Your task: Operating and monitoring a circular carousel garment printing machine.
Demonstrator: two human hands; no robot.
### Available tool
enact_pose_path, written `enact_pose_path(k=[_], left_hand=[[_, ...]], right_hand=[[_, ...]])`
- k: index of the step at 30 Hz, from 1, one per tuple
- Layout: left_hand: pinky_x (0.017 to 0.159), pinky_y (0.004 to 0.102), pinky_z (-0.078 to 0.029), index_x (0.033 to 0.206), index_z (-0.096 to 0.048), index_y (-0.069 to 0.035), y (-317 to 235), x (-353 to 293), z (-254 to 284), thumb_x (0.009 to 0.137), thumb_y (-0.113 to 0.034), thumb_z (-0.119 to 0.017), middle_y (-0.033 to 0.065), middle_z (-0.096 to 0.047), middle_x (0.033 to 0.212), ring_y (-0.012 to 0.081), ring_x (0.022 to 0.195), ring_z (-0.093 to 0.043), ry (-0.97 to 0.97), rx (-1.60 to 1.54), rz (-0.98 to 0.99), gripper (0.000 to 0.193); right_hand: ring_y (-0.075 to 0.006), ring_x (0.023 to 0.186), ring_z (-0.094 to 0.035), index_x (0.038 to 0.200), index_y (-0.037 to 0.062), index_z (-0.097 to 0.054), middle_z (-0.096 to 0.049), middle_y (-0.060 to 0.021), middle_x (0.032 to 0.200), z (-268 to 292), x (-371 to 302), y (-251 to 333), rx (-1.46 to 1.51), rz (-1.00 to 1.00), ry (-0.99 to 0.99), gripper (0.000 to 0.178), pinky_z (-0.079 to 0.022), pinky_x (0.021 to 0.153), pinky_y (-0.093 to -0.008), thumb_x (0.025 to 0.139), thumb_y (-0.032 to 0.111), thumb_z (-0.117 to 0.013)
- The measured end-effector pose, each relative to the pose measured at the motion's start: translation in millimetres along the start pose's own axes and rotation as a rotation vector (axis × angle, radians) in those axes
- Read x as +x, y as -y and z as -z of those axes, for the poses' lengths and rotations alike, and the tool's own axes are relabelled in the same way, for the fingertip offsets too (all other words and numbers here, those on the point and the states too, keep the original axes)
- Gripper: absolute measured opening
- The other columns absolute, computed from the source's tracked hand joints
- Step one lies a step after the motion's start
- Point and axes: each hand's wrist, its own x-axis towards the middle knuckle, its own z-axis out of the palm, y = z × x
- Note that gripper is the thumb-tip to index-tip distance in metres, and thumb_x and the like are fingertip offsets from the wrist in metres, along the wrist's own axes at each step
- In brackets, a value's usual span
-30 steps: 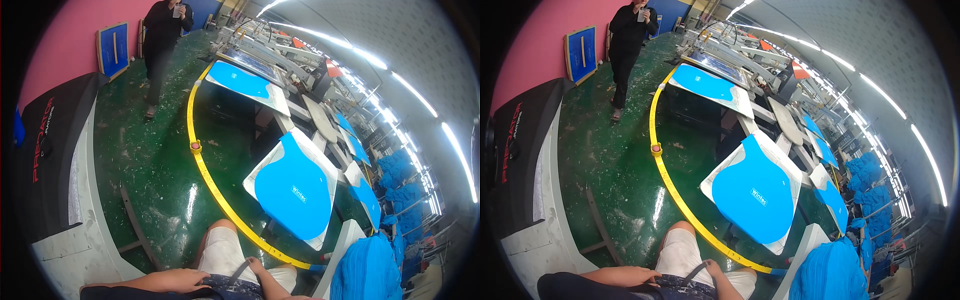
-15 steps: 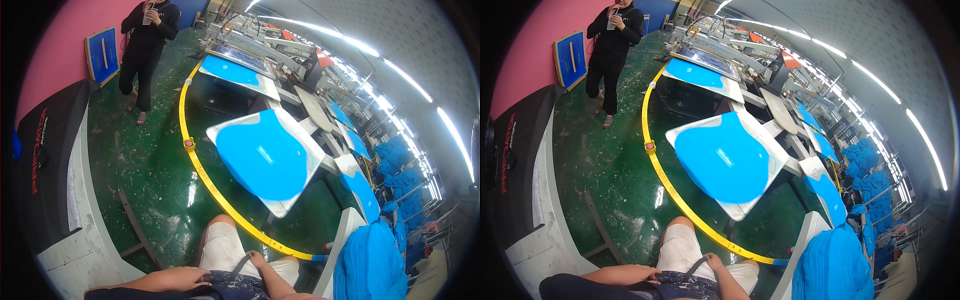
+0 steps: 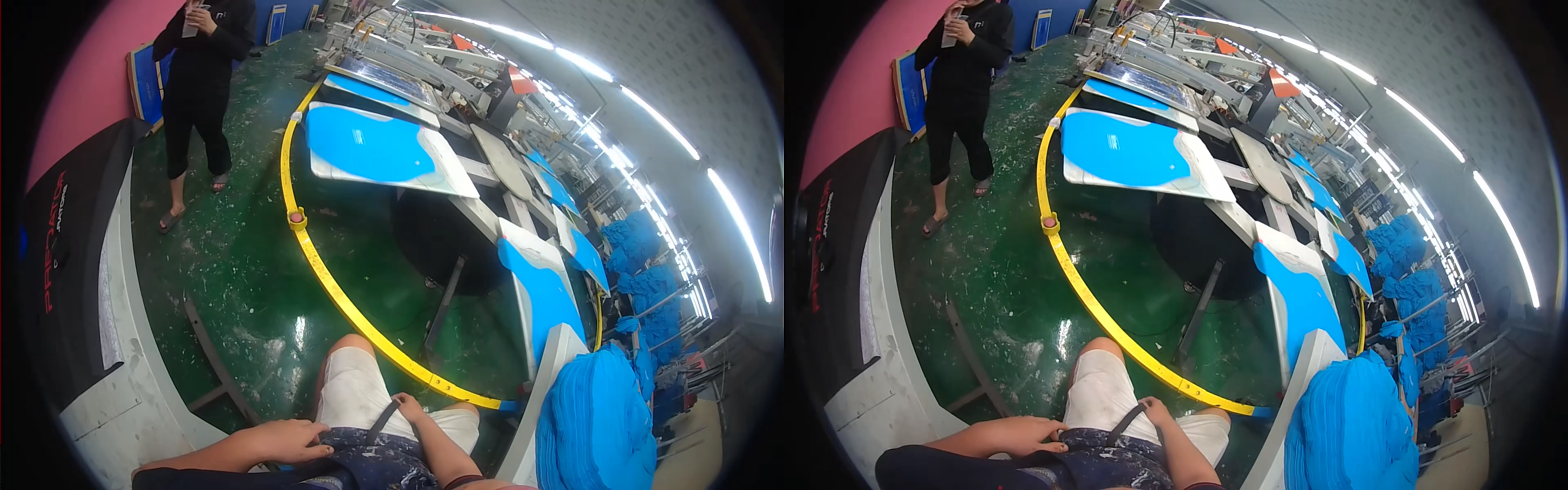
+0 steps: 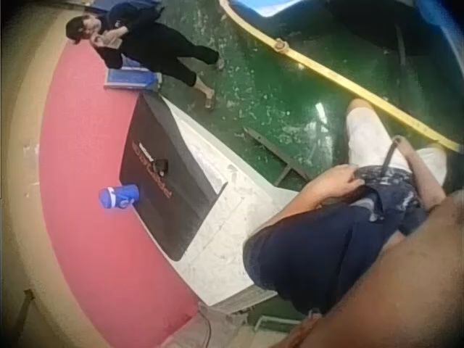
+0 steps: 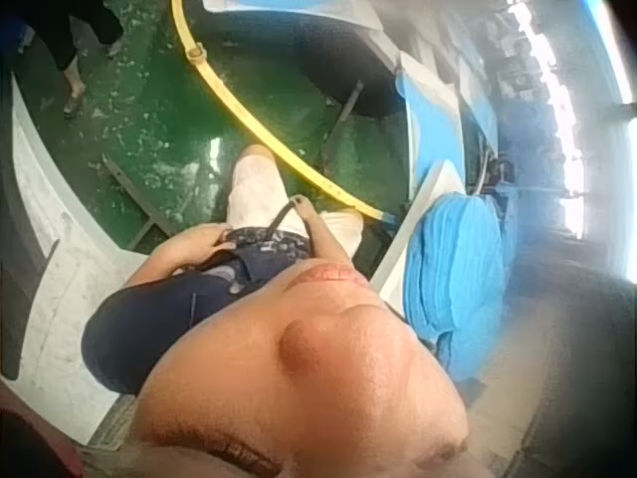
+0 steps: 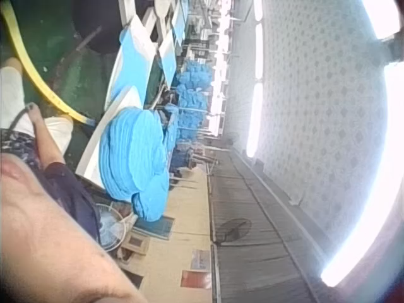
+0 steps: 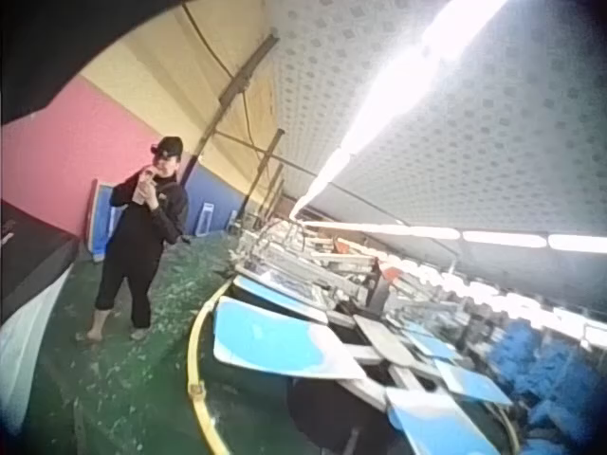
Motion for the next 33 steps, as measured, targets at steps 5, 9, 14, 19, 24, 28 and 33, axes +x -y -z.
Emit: enact_pose_path(k=[5, 9, 14, 19, 24, 28, 33], left_hand=[[0.097, 0.0435, -0.049, 0.143, -0.049, -0.006, 2.6, -4.9, 0.4, 0.099, -0.058, -0.048, 0.0191, -0.065, 0.123, 0.0351, 0.118, -0.06, -0.026, -0.008, 0.043, 0.069], [0.098, 0.0438, -0.049, 0.143, -0.049, -0.004, -5.7, -3.2, 5.7, 0.099, -0.057, -0.047, 0.0194, -0.065, 0.123, 0.0341, 0.12, -0.059, -0.004, 0.035, 0.028, 0.069], [0.093, 0.0409, -0.052, 0.147, -0.043, -0.001, -3.5, -5.3, 1.3, 0.099, -0.056, -0.05, 0.0149, -0.063, 0.13, 0.0322, 0.111, -0.065, 0.033, 0.051, 0.057, 0.073], [0.098, 0.0461, -0.049, 0.143, -0.048, -0.003, -23.0, -12.1, 10.9, 0.099, -0.057, -0.047, 0.0203, -0.065, 0.123, 0.0369, 0.117, -0.061, 0.006, -0.005, 0.119, 0.07], [0.098, 0.0465, -0.048, 0.144, -0.048, -0.004, -9.9, -8.5, 2.6, 0.099, -0.057, -0.047, 0.0208, -0.063, 0.126, 0.0378, 0.118, -0.06, 0.006, 0.021, 0.074, 0.07], [0.098, 0.0467, -0.048, 0.144, -0.047, -0.004, -7.2, -6.0, -1.8, 0.099, -0.057, -0.047, 0.021, -0.063, 0.127, 0.0378, 0.119, -0.06, -0.001, 0.041, 0.03, 0.07], [0.098, 0.0465, -0.049, 0.145, -0.047, -0.005, -4.9, -8.7, 1.5, 0.099, -0.057, -0.047, 0.021, -0.062, 0.127, 0.0377, 0.119, -0.059, 0.014, 0.016, 0.089, 0.069]], right_hand=[[-0.0202, 0.098, -0.066, 0.113, 0.001, -0.068, -0.073, -0.0116, 0.106, -3.9, 1.7, -1.6, 0.024, 0.018, 0.019, 0.021, -0.049, 0.092, -0.032, 0.099, 0.015, -0.06], [-0.0294, 0.105, -0.069, 0.114, 0.0058, -0.071, -0.073, -0.0167, 0.11, 3.5, 2.0, -14.1, 0.048, 0.009, -0.018, 0.025, -0.051, 0.093, -0.0363, 0.095, 0.019, -0.061], [-0.0197, 0.099, -0.066, 0.113, -0.0001, -0.068, -0.073, -0.0122, 0.106, -3.1, -4.1, 4.8, 0.03, 0.005, 0.003, 0.022, -0.049, 0.092, -0.0323, 0.099, 0.014, -0.06], [-0.0204, 0.098, -0.066, 0.112, -0.0003, -0.068, -0.073, -0.0127, 0.106, 2.5, -6.9, -3.5, 0.035, 0.002, -0.008, 0.023, -0.05, 0.091, -0.0331, 0.099, 0.016, -0.059], [-0.0211, 0.1, -0.067, 0.113, 0.0003, -0.068, -0.073, -0.0134, 0.106, 0.8, -8.1, 11.4, 0.022, -0.002, 0.006, 0.023, -0.05, 0.092, -0.0328, 0.098, 0.015, -0.06], [-0.0218, 0.102, -0.067, 0.113, 0.0013, -0.068, -0.073, -0.0142, 0.107, 2.4, -11.7, 10.0, -0.001, 0.005, -0.008, 0.023, -0.05, 0.093, -0.033, 0.096, 0.014, -0.059], [-0.023, 0.102, -0.067, 0.114, 0.0002, -0.068, -0.073, -0.015, 0.108, 2.0, -10.3, 14.3, 0.046, 0.0, 0.024, 0.025, -0.05, 0.093, -0.0338, 0.096, 0.017, -0.061]])
